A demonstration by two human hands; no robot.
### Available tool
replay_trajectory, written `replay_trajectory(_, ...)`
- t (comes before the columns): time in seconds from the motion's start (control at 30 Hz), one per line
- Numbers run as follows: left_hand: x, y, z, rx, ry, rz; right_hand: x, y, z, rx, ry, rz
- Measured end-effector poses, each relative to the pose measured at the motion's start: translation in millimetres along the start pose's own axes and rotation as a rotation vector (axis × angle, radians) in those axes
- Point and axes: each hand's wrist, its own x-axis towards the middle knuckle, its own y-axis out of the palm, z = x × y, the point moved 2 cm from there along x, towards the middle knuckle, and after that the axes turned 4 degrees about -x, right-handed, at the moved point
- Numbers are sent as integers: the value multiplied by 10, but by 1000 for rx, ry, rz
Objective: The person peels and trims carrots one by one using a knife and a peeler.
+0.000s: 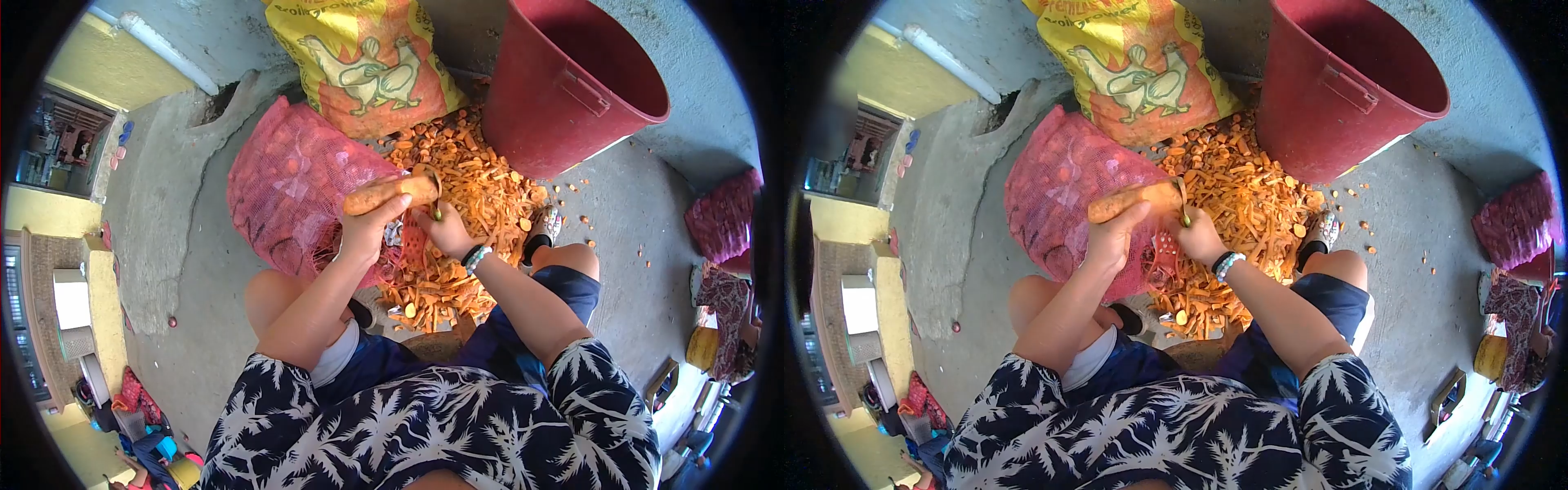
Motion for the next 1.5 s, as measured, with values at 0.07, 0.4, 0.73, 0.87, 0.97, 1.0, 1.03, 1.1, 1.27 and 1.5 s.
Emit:
replay_trajectory(0.07,2,-32,38,-55,-38,8,-14,-47,26,-17,80,-6)
replay_trajectory(0.4,7,-38,26,124,24,59,58,33,-181,55,-119,-140)
replay_trajectory(0.73,75,-56,-24,442,255,440,-156,205,-682,362,818,251)
replay_trajectory(0.87,156,-215,-199,-384,-210,201,-19,-125,-577,253,681,21)
replay_trajectory(0.97,217,-358,-169,-510,-248,39,132,-390,-299,400,572,-237)
replay_trajectory(1.0,227,-417,-127,-581,-267,54,187,-480,-306,376,538,-247)
replay_trajectory(1.03,217,-436,-89,-665,-315,86,218,-504,-244,373,542,-241)
replay_trajectory(1.1,230,-450,7,-640,-326,70,263,-589,-41,499,290,-319)
replay_trajectory(1.27,243,-259,144,-440,-386,-224,208,-454,494,446,72,-306)
replay_trajectory(1.5,251,-79,221,-417,-360,-209,189,-403,624,402,23,-185)
